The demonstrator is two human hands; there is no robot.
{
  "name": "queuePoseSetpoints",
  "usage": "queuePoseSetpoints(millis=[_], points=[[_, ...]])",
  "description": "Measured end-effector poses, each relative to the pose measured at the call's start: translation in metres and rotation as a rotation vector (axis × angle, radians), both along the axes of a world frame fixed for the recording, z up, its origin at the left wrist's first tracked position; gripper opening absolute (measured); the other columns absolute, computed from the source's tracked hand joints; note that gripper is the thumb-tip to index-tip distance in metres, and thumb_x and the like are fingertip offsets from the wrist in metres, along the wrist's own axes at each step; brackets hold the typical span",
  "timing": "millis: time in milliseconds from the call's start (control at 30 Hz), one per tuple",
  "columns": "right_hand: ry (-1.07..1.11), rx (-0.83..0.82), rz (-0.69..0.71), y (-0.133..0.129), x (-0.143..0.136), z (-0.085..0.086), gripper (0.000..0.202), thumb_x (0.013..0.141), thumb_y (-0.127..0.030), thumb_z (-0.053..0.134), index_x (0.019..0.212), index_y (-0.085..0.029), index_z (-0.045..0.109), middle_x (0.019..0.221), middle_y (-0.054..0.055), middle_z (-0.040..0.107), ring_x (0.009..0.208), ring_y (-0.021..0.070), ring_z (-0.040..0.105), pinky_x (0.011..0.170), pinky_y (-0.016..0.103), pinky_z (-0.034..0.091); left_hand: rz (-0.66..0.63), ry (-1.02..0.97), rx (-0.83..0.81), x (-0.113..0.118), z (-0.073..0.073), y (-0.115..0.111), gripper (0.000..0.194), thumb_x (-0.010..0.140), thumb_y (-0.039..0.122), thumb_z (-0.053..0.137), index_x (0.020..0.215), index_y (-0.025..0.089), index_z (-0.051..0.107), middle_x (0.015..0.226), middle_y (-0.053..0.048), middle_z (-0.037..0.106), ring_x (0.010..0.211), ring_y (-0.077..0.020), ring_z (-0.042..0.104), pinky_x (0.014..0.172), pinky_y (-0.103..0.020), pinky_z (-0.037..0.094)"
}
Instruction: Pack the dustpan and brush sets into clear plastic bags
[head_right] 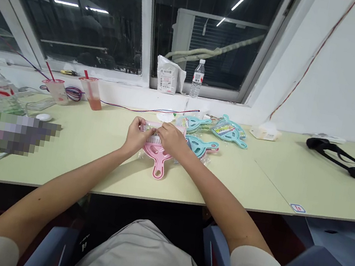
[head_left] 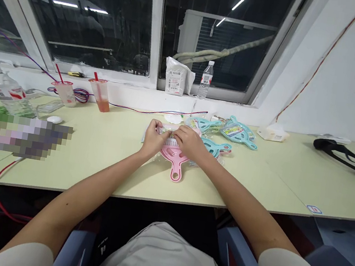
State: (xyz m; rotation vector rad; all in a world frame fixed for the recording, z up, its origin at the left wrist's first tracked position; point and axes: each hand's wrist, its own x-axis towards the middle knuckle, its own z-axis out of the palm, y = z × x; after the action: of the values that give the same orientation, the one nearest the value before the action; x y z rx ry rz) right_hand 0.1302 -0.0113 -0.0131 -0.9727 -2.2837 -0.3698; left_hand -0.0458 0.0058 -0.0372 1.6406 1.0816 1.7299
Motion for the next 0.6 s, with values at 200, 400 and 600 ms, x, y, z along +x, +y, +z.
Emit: queuePoseSetpoints(millis=[200, 400, 600], points=[[0.049, -0.028, -0.114, 0.005, 0.014, 0.0, 0.022, 0.1, -0.012, 0.044, 0.096, -0.019, 0.065, 0.096, 0.013, 0.065, 0.094, 0.0282, 0.056, 0.088, 0.042, 0.047, 0.022, -0.068, 0.04, -0.008, 0.005, -0.001, 0.036, 0.075, 0.028, 0.075, 0.092, 0.025, 0.043, 0.087, 0.002, 0.046, 0.077, -0.0156, 0.046, 0.069, -0.027, 0.041], [0.307, 0.058, -0.218, 0.003, 0.022, 0.004, 0.012, 0.094, -0.015, 0.047, 0.091, -0.022, 0.055, 0.094, 0.012, 0.06, 0.092, 0.0294, 0.053, 0.083, 0.043, 0.045, 0.029, -0.084, 0.053, -0.004, 0.011, -0.006, 0.037, 0.078, 0.031, 0.074, 0.094, 0.025, 0.042, 0.088, 0.001, 0.046, 0.077, -0.0159, 0.047, 0.068, -0.027, 0.042], [0.786, -0.142, -0.164, 0.004, 0.031, 0.0, 0.023, 0.094, -0.036, 0.06, 0.081, -0.026, 0.044, 0.077, 0.0, 0.049, 0.073, 0.0208, 0.048, 0.075, 0.036, 0.042, 0.057, -0.117, 0.091, -0.004, 0.013, -0.008, 0.038, 0.08, 0.03, 0.075, 0.093, 0.025, 0.04, 0.087, 0.002, 0.042, 0.076, -0.0148, 0.043, 0.069, -0.026, 0.041]])
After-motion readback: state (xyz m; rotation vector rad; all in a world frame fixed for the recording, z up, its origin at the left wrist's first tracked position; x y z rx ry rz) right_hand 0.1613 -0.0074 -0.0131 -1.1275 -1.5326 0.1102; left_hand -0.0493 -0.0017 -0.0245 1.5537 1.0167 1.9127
